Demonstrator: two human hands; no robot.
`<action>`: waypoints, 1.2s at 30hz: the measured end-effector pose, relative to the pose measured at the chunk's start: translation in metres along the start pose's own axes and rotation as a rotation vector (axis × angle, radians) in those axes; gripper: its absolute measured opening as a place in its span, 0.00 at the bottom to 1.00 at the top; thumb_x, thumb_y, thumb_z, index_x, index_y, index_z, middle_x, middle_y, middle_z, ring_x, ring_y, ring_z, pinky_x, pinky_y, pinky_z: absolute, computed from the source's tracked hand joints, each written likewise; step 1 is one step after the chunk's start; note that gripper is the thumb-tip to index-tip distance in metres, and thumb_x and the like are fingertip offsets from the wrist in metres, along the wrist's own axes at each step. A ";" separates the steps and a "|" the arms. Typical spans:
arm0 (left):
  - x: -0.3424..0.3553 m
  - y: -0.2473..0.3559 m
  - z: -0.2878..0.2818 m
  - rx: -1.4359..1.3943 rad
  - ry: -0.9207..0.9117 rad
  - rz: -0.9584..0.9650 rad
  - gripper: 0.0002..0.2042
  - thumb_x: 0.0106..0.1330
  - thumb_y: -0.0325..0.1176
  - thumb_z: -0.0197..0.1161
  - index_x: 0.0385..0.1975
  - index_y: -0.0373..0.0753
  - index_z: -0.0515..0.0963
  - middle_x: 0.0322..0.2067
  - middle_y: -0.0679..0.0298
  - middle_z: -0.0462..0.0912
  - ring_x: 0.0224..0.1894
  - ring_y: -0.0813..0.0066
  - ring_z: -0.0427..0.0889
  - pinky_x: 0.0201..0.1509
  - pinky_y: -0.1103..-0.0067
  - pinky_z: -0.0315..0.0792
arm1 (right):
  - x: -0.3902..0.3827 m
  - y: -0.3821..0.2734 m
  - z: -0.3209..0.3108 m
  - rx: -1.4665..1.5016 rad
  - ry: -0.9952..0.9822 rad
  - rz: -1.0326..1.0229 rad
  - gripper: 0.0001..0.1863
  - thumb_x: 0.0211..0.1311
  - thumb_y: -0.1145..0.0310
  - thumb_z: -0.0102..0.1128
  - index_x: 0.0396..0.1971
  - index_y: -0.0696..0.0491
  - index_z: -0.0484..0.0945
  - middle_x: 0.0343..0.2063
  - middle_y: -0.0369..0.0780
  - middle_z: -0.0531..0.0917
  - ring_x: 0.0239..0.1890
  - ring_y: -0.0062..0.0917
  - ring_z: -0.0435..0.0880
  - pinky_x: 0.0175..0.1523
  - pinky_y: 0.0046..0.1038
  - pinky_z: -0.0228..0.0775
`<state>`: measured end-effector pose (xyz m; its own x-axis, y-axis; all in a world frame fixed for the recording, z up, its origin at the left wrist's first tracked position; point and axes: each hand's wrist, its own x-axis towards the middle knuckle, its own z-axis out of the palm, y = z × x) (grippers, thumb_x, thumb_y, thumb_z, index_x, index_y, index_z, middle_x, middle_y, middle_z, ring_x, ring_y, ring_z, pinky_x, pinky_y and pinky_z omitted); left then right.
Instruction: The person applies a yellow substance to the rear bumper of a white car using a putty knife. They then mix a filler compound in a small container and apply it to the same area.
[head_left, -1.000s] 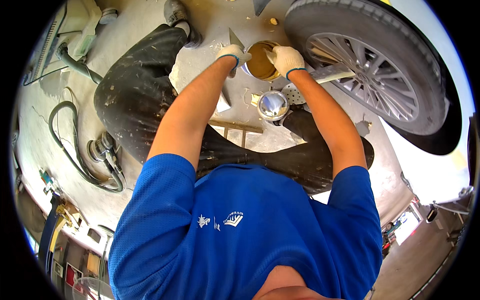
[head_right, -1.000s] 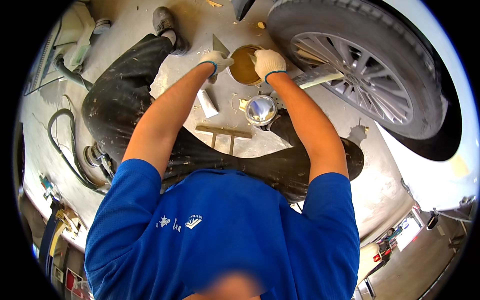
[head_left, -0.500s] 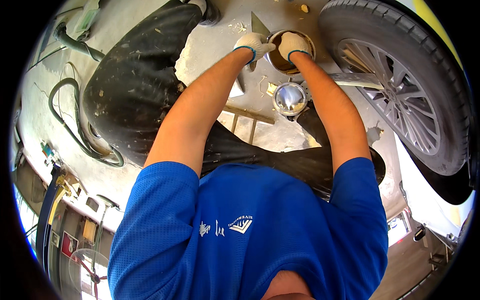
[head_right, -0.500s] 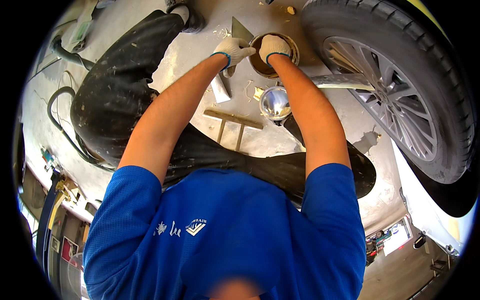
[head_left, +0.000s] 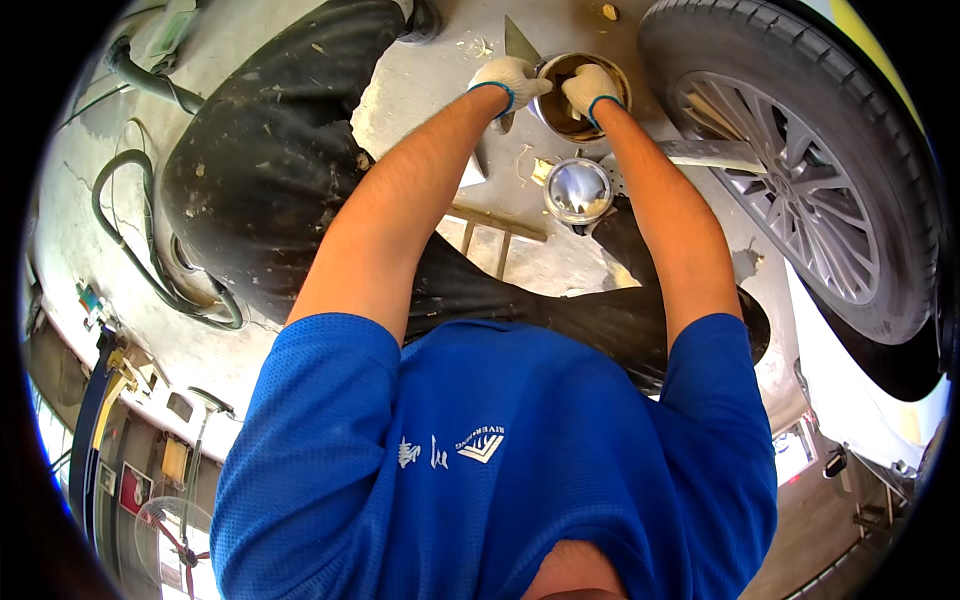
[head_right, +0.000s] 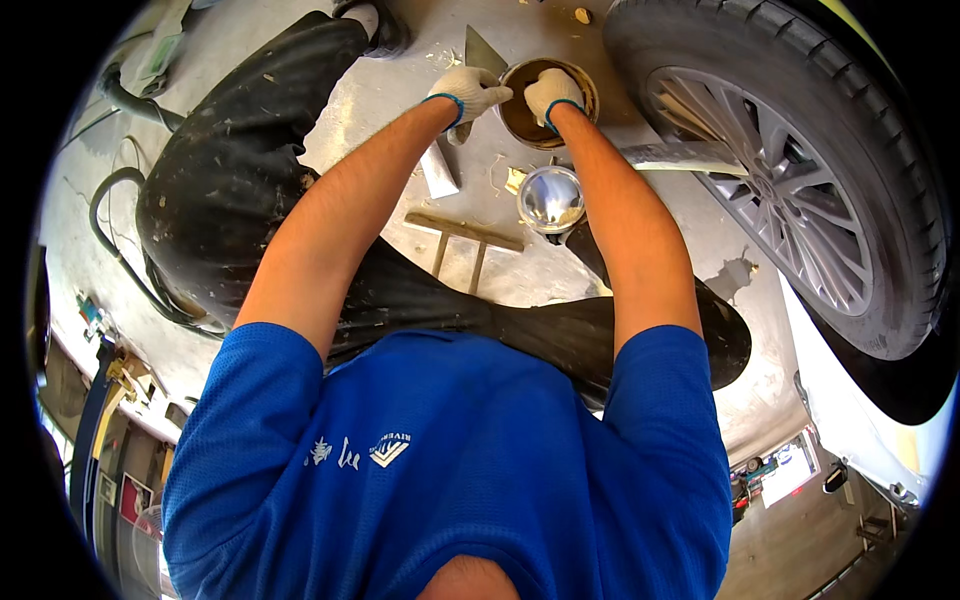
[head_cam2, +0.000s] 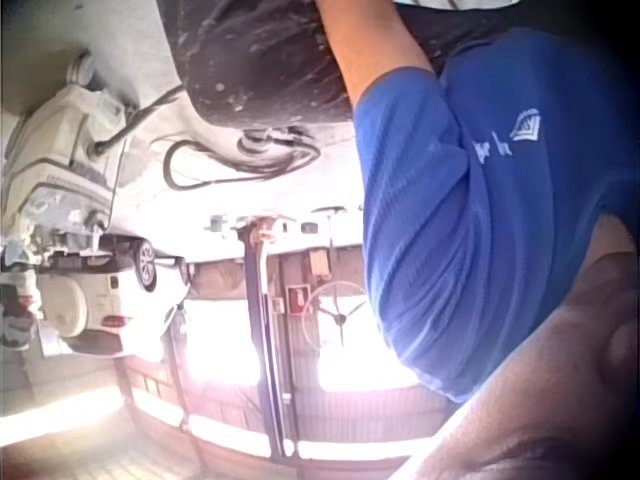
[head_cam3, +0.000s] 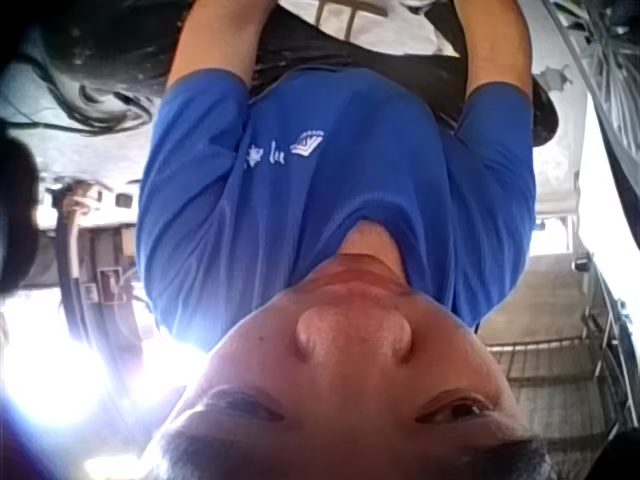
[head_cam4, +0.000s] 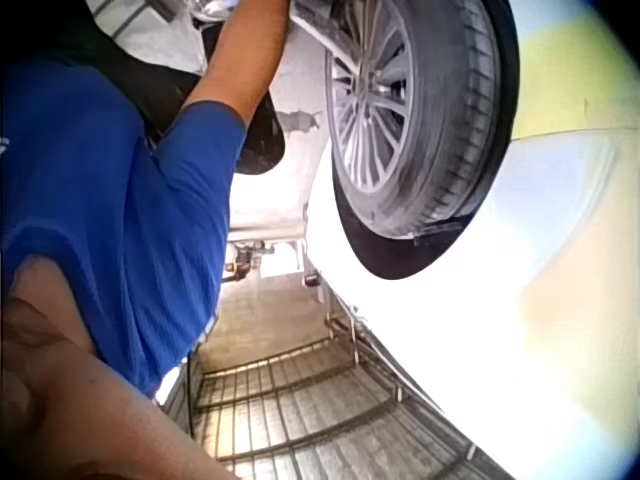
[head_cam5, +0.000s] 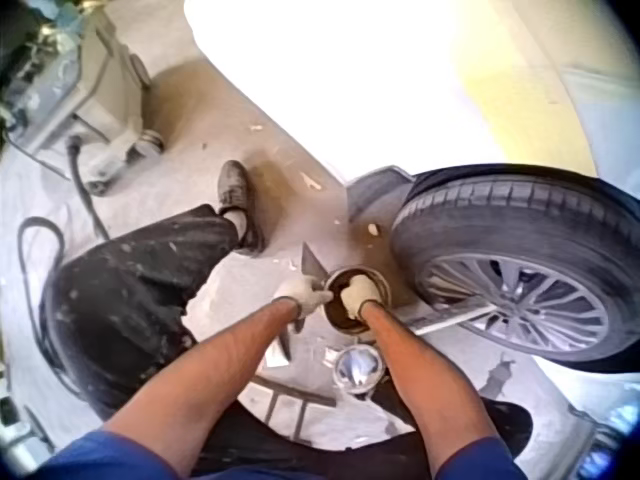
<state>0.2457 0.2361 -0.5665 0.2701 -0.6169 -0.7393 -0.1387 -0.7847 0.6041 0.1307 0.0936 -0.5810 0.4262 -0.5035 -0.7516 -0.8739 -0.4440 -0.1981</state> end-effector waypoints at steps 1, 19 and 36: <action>0.000 0.003 -0.003 0.017 0.008 0.020 0.27 0.63 0.50 0.67 0.53 0.34 0.81 0.45 0.51 0.86 0.41 0.60 0.87 0.50 0.69 0.78 | 0.000 0.005 0.003 0.003 0.069 -0.028 0.18 0.53 0.65 0.56 0.40 0.57 0.86 0.44 0.54 0.84 0.49 0.47 0.84 0.55 0.43 0.75; -0.021 0.048 -0.070 0.456 0.311 0.007 0.29 0.61 0.40 0.60 0.59 0.30 0.69 0.49 0.42 0.83 0.51 0.49 0.84 0.55 0.63 0.77 | -0.225 0.036 -0.113 0.213 0.606 -0.538 0.16 0.66 0.69 0.58 0.50 0.60 0.81 0.45 0.49 0.86 0.49 0.33 0.86 0.55 0.29 0.74; -0.325 0.145 -0.089 0.040 0.453 0.764 0.25 0.51 0.40 0.77 0.40 0.34 0.71 0.32 0.64 0.77 0.34 0.80 0.76 0.40 0.79 0.75 | -0.425 -0.009 -0.163 -0.029 1.222 -1.106 0.14 0.58 0.78 0.63 0.45 0.56 0.83 0.41 0.44 0.86 0.38 0.38 0.85 0.45 0.34 0.79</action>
<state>0.2225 0.3286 -0.2122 0.4403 -0.8962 0.0551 -0.4663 -0.1757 0.8670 -0.0046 0.1903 -0.1574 0.7340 -0.1963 0.6501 -0.0414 -0.9685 -0.2457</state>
